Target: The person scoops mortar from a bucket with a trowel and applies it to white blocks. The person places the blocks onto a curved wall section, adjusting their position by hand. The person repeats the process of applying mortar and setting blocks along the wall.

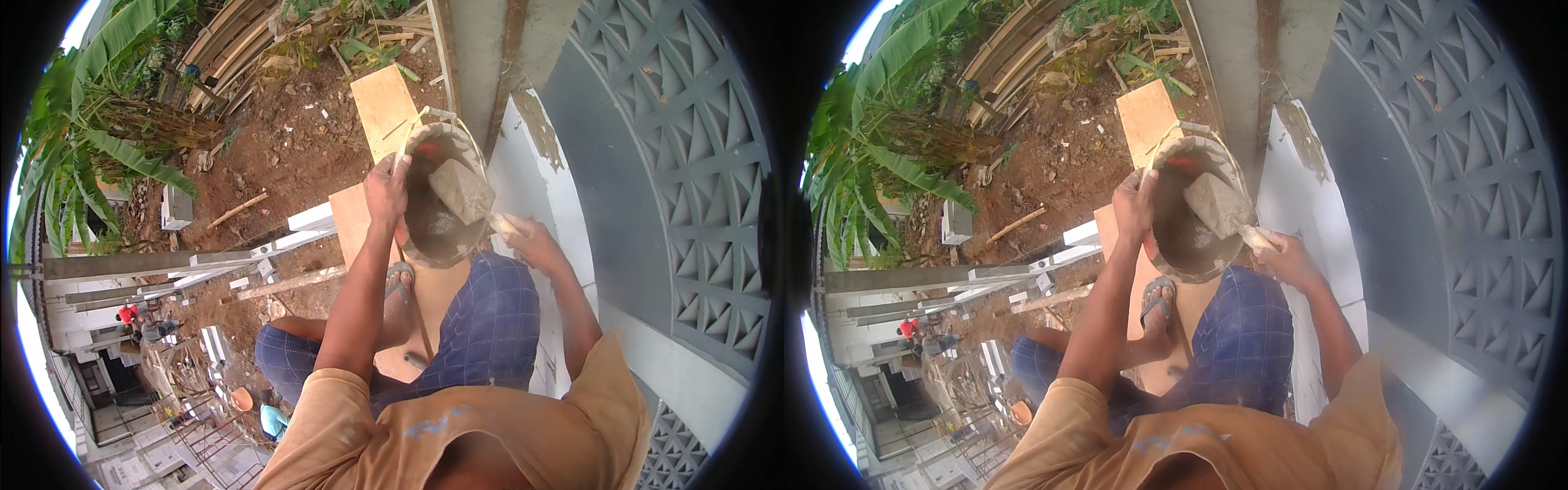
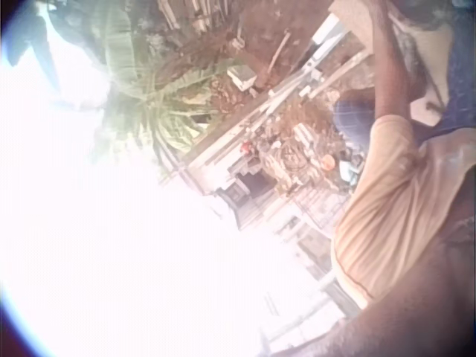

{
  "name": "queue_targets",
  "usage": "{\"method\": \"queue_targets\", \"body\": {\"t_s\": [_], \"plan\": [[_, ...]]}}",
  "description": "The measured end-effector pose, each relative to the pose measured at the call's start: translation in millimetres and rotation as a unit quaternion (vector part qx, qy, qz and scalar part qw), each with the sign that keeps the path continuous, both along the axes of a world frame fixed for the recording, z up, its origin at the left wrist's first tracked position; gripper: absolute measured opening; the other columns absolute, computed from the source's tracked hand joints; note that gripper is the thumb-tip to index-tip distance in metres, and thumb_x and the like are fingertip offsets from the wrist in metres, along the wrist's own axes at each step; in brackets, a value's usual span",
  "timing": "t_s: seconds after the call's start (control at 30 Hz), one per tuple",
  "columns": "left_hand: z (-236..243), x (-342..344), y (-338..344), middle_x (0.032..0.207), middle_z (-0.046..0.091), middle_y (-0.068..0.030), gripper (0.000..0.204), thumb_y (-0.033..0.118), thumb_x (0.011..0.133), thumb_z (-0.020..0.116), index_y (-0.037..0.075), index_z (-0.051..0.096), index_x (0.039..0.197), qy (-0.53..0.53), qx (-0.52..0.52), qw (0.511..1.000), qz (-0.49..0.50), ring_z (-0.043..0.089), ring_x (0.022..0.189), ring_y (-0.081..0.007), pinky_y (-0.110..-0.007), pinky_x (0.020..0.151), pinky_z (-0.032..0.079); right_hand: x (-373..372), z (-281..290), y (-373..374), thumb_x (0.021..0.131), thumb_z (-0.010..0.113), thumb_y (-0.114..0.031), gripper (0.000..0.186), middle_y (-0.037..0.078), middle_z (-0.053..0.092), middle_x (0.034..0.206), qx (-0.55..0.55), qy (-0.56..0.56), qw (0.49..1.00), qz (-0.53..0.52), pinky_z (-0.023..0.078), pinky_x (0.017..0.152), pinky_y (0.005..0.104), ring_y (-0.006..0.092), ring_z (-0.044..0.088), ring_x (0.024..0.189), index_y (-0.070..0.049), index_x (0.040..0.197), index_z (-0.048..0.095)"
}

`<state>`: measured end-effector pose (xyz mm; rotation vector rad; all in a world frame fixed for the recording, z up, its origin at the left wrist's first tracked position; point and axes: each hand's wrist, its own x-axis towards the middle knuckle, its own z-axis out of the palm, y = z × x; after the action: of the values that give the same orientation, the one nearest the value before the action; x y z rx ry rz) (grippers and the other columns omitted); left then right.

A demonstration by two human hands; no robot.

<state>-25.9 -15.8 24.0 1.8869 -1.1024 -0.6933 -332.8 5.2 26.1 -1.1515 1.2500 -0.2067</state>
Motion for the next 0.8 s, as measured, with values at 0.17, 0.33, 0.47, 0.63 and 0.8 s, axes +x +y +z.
{"method": "queue_targets", "body": {"t_s": [0.17,0.33,0.47,0.63,0.8], "plan": [[-16.2,10.0,-5.3,0.066,0.057,-0.0093,0.043,0.040,0.100,0.062,0.001,0.073,0.113,-0.021,-0.052,0.998,0.000,0.054,0.064,-0.0166,-0.036,0.064,0.046,-66.9,-34.8,20.2,0.093,0.070,-0.030,0.061,0.001,0.062,0.089,0.009,-0.106,0.970,-0.219,0.045,0.054,0.0240,0.0084,0.055,0.066,-0.007,0.147,0.055],[-21.3,23.5,0.1,0.067,0.055,-0.0071,0.042,0.038,0.101,0.061,0.000,0.072,0.114,-0.035,-0.060,0.998,-0.011,0.050,0.065,-0.0144,-0.035,0.063,0.044,-56.5,-69.2,-42.4,0.096,0.066,-0.024,0.060,0.007,0.066,0.097,-0.110,-0.023,0.953,-0.283,0.051,0.066,0.0305,0.0145,0.061,0.076,-0.004,0.150,0.049],[-17.2,3.6,-11.5,0.069,0.057,-0.0046,0.040,0.036,0.101,0.062,-0.001,0.072,0.113,0.000,-0.066,0.998,-0.023,0.050,0.066,-0.0119,-0.033,0.063,0.044,-62.0,-152.9,-150.2,0.095,0.062,-0.038,0.062,0.018,0.071,0.118,-0.327,0.254,0.878,-0.241,0.054,0.088,0.0458,0.0380,0.068,0.105,-0.009,0.149,0.050],[-19.1,12.9,-1.9,0.071,0.059,-0.0044,0.040,0.034,0.101,0.062,-0.002,0.072,0.113,0.003,-0.066,0.998,-0.010,0.051,0.068,-0.0115,-0.032,0.064,0.045,-35.4,-130.2,-205.1,0.094,0.062,-0.045,0.060,0.021,0.068,0.125,-0.262,0.333,0.880,-0.214,0.050,0.099,0.0473,0.0397,0.064,0.117,-0.012,0.143,0.057],[-20.5,15.6,-1.1,0.073,0.061,-0.0074,0.038,0.033,0.101,0.062,-0.002,0.072,0.111,-0.002,-0.075,0.997,-0.005,0.054,0.070,-0.0142,-0.034,0.068,0.047,-60.7,-133.0,-174.4,0.095,0.060,-0.050,0.053,0.020,0.068,0.123,-0.253,0.388,0.864,-0.197,0.051,0.095,0.0501,0.0397,0.064,0.116,-0.010,0.129,0.065]]}}
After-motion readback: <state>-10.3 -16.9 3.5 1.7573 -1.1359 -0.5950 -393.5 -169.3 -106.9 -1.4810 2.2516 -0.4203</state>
